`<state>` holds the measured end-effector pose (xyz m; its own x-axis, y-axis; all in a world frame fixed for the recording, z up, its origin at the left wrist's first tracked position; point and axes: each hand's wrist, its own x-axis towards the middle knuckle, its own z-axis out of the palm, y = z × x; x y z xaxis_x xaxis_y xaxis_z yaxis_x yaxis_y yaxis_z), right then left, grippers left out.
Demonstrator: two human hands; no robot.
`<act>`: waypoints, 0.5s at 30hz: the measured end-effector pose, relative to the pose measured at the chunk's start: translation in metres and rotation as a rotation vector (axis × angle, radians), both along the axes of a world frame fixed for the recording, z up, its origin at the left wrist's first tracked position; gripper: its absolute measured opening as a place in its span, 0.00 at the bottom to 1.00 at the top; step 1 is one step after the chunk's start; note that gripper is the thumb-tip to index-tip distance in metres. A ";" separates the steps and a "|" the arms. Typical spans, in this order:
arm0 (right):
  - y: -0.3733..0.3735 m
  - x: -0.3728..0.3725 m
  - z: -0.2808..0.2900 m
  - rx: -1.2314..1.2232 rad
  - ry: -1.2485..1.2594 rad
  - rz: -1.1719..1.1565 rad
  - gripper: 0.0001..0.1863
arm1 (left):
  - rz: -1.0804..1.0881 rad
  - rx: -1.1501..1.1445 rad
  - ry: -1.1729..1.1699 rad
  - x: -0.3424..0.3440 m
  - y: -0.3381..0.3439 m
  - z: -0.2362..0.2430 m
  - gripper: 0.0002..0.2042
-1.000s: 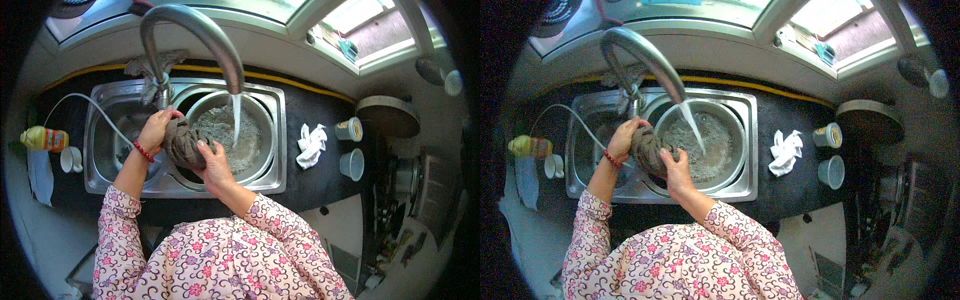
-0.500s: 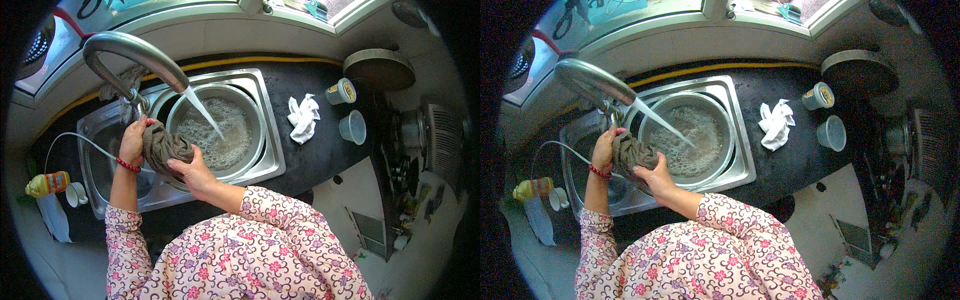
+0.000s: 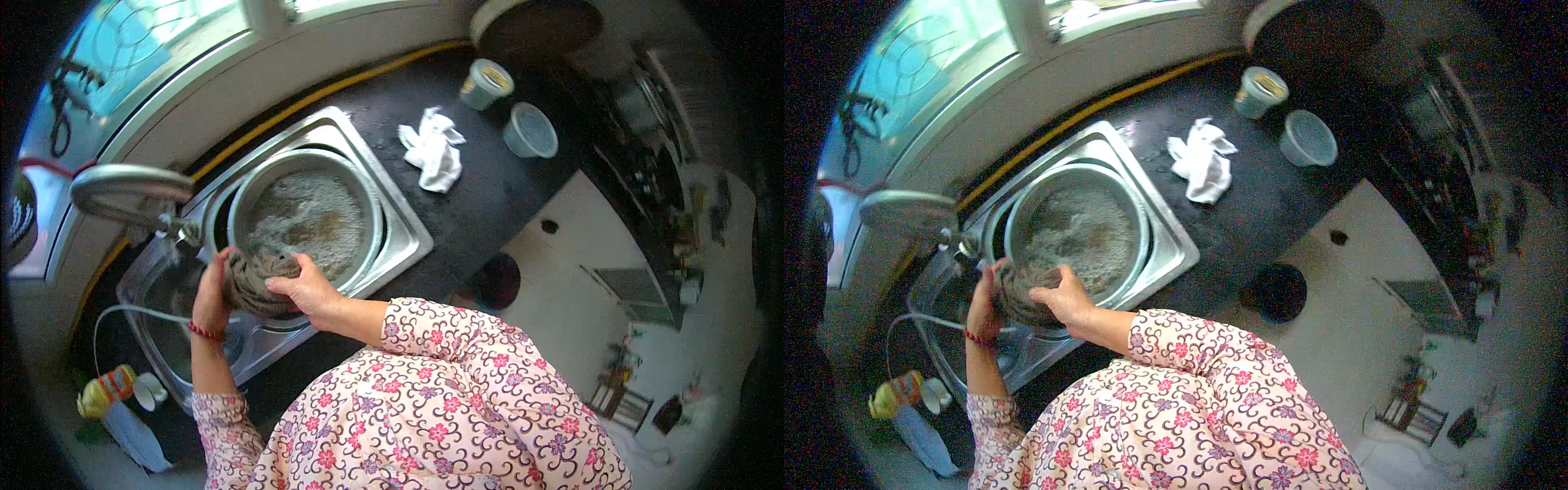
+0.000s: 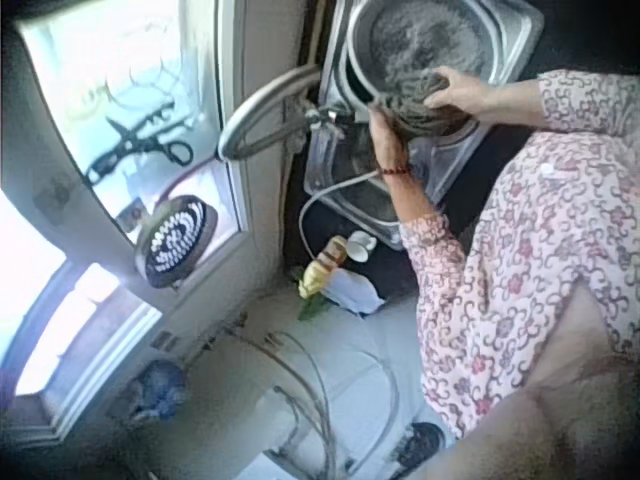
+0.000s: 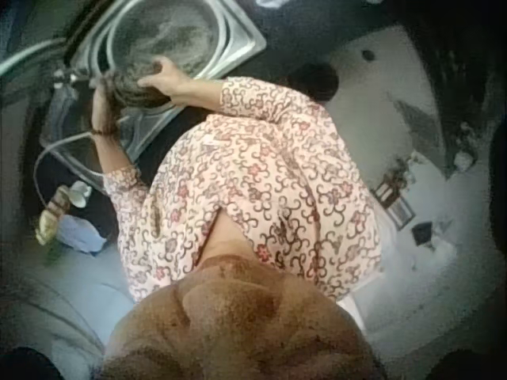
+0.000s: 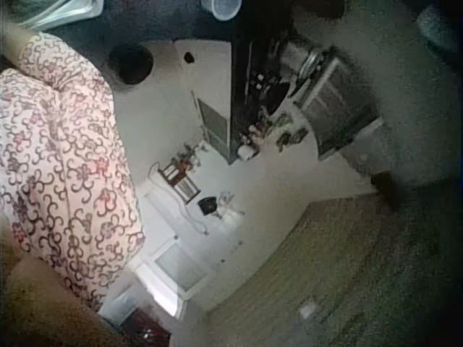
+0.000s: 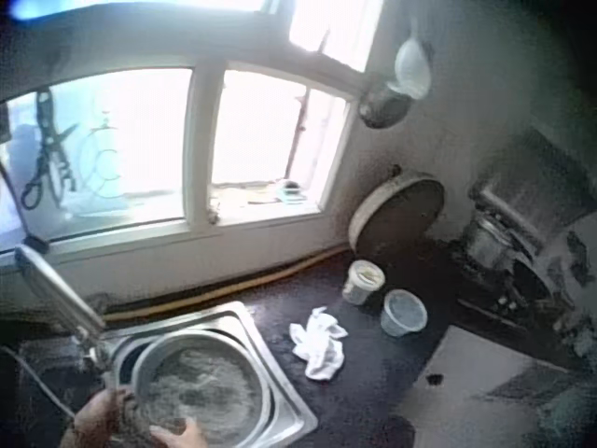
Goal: The person wipes a wooden floor with a cloth, then walks to the kitchen sink to rinse the cloth under running water. After wringing it out, the person returns to the tiled area and continues wiping the floor.
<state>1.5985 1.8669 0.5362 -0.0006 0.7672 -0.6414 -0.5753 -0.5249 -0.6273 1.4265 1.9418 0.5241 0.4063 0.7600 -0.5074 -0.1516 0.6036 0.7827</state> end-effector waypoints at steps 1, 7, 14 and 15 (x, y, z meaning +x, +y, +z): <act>-0.006 0.004 -0.006 -0.002 -0.013 -0.047 0.34 | -0.132 0.022 0.064 0.003 -0.007 0.002 0.24; -0.040 0.041 -0.019 0.005 -0.072 -0.133 0.33 | -0.411 0.031 0.035 0.038 -0.035 0.027 0.41; -0.084 0.075 0.007 -0.213 -0.098 -0.287 0.33 | -0.568 0.214 -0.051 0.092 -0.032 0.043 0.44; -0.094 0.076 0.007 -0.214 -0.039 -0.322 0.32 | -0.599 0.230 -0.079 0.099 -0.031 0.041 0.44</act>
<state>1.6747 1.7733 0.5432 0.2461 0.5731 -0.7817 -0.7099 -0.4425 -0.5479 1.5253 1.9108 0.5655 0.8233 0.4760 -0.3094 0.0965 0.4197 0.9025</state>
